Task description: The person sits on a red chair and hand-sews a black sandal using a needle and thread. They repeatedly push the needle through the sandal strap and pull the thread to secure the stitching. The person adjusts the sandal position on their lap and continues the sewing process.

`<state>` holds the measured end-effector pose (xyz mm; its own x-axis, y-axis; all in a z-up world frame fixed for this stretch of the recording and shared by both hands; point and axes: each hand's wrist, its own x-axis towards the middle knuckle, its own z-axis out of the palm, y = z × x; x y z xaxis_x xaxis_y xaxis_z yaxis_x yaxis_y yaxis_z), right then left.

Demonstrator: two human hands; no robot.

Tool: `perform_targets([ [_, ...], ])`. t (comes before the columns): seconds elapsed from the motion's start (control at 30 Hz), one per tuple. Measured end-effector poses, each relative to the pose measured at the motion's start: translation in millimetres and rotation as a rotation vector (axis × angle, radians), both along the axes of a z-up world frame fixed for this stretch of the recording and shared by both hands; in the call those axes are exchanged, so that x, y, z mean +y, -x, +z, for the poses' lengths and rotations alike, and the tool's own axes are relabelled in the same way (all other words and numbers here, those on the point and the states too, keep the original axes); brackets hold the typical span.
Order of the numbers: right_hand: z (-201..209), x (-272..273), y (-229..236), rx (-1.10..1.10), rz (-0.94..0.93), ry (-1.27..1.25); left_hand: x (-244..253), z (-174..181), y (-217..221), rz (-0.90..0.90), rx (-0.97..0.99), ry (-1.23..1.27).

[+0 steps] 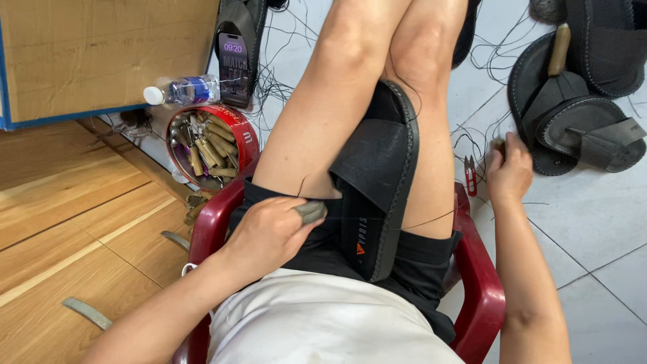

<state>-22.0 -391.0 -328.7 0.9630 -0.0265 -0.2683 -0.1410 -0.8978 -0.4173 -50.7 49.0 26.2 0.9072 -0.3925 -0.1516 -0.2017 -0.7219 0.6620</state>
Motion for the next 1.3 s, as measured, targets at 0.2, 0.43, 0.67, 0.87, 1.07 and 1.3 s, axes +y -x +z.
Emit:
perform_targets([
  [0.2, -38.2, 9.1, 45.8, 0.071, 0.12, 0.424, -3.8, 33.6, -21.7, 0.021, 0.311, -0.259],
  [0.43, -20.3, -2.0, 52.9, 0.17, -0.064, 0.021, -92.3, -20.5, -22.9, -0.146, -0.342, 0.021],
  [0.67, 235.7, 52.4, 10.7, 0.244, -0.323, -0.887, -89.3, 4.8, -42.7, 0.097, 0.197, 0.45],
  [0.87, 303.3, 108.1, 32.3, 0.103, 0.247, -0.789, -79.1, 12.6, -38.1, 0.394, 0.718, 0.984],
  [1.07, 294.5, 141.3, 26.6, -0.094, 0.299, -0.741, -77.3, 17.0, -45.1, 0.245, 0.563, 0.837],
  [1.3, 292.6, 148.1, 24.6, -0.137, 0.339, -0.727, -78.8, 13.0, -49.7, 0.216, 0.555, 0.81],
])
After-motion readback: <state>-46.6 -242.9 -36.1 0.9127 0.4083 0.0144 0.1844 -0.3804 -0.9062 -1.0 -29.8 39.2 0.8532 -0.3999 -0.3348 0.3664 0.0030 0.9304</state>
